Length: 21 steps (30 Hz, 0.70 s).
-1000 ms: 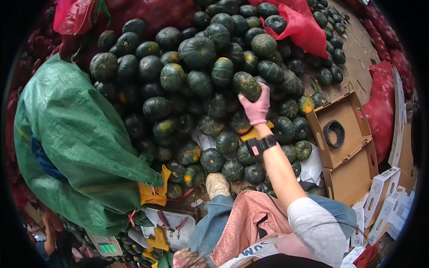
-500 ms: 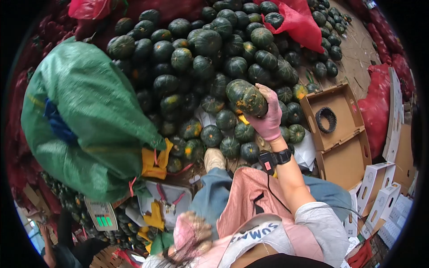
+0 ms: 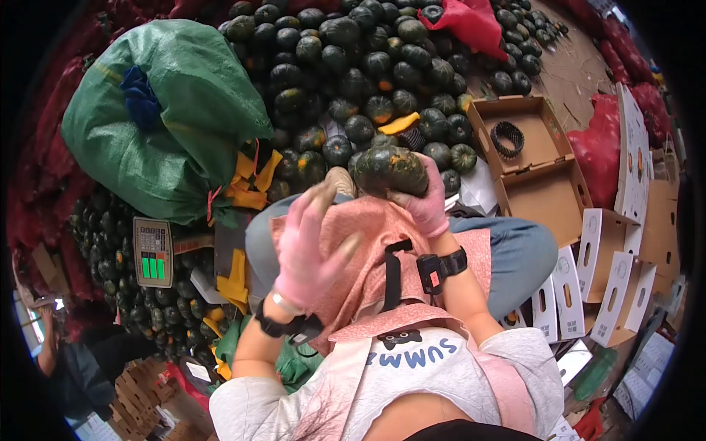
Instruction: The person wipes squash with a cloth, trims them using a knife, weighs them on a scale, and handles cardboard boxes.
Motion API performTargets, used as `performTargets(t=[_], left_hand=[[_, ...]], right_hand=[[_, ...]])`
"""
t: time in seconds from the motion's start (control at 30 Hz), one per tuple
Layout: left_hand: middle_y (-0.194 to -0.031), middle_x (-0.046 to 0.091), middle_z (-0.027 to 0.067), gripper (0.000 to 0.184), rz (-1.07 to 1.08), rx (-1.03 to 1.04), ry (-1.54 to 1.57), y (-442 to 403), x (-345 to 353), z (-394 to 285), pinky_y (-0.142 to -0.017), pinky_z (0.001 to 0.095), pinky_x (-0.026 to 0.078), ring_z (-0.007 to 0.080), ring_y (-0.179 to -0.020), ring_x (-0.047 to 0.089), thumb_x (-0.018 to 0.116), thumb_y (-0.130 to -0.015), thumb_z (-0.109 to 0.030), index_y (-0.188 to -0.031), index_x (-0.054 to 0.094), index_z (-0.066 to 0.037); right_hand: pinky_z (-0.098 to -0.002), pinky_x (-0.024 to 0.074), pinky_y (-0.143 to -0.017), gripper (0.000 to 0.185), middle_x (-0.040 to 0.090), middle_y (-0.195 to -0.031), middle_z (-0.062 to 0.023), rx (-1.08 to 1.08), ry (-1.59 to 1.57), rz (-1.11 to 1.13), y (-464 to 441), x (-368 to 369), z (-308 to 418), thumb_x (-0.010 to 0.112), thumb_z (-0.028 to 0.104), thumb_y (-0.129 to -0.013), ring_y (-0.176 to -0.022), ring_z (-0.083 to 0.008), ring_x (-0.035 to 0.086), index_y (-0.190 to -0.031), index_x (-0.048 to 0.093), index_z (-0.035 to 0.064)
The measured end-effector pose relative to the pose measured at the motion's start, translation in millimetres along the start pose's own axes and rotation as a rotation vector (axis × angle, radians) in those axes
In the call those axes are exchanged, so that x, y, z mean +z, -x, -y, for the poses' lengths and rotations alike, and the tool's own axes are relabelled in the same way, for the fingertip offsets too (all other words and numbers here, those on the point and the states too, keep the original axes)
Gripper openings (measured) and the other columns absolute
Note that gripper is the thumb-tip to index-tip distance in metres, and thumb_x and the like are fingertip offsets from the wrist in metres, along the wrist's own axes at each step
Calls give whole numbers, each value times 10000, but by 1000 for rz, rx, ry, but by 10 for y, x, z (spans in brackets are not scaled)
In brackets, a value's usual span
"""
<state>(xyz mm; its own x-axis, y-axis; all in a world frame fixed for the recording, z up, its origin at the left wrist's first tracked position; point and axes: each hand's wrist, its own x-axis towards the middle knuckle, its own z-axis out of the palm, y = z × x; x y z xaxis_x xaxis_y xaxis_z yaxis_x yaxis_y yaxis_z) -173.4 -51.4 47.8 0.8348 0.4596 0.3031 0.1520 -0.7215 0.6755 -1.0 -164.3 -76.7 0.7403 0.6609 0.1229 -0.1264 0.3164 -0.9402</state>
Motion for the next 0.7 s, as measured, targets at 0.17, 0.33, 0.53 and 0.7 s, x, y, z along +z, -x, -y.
performTargets(t=[0.17, 0.33, 0.53, 0.7], left_hand=[[-1224, 505, 100, 668, 48, -531, 1100, 116, 921, 337, -934, 292, 432, 188, -1116, 496, 674, -822, -154, -1375, 314, -52], [-1163, 551, 86, 467, 64, -769, 1230, 533, 1580, 943, -879, 306, 481, 179, -1036, 551, 650, -848, -145, -1257, 453, -41], [-1141, 591, 106, 347, 184, -1271, 1446, 814, 1747, 1307, -874, 410, 507, 253, -1016, 593, 624, -872, -211, -1171, 533, -60], [-1123, 602, 96, 370, -13, -1095, 1335, 494, 1485, 1066, -881, 429, 501, 249, -1022, 589, 630, -846, -175, -1191, 542, -78]], right_hand=[[-293, 442, -908, 614, 578, -1099, -40, 159, -90, 15, 518, -83, -86, 805, 109, -648, -1019, -141, 539, -1176, 498, 47], [-294, 480, -823, 496, 590, -1028, -90, 466, 75, -125, 696, -200, -649, 748, 174, -725, -934, -155, 558, -1116, 493, 8], [-343, 497, -803, 515, 587, -1052, -156, 970, 1, -155, 795, -191, -952, 667, 327, -795, -936, -251, 589, -1148, 474, 3], [-369, 469, -704, 313, 608, -835, -192, 401, 722, 20, 497, -638, -826, 556, 325, -864, -762, -317, 584, -956, 603, 29]])
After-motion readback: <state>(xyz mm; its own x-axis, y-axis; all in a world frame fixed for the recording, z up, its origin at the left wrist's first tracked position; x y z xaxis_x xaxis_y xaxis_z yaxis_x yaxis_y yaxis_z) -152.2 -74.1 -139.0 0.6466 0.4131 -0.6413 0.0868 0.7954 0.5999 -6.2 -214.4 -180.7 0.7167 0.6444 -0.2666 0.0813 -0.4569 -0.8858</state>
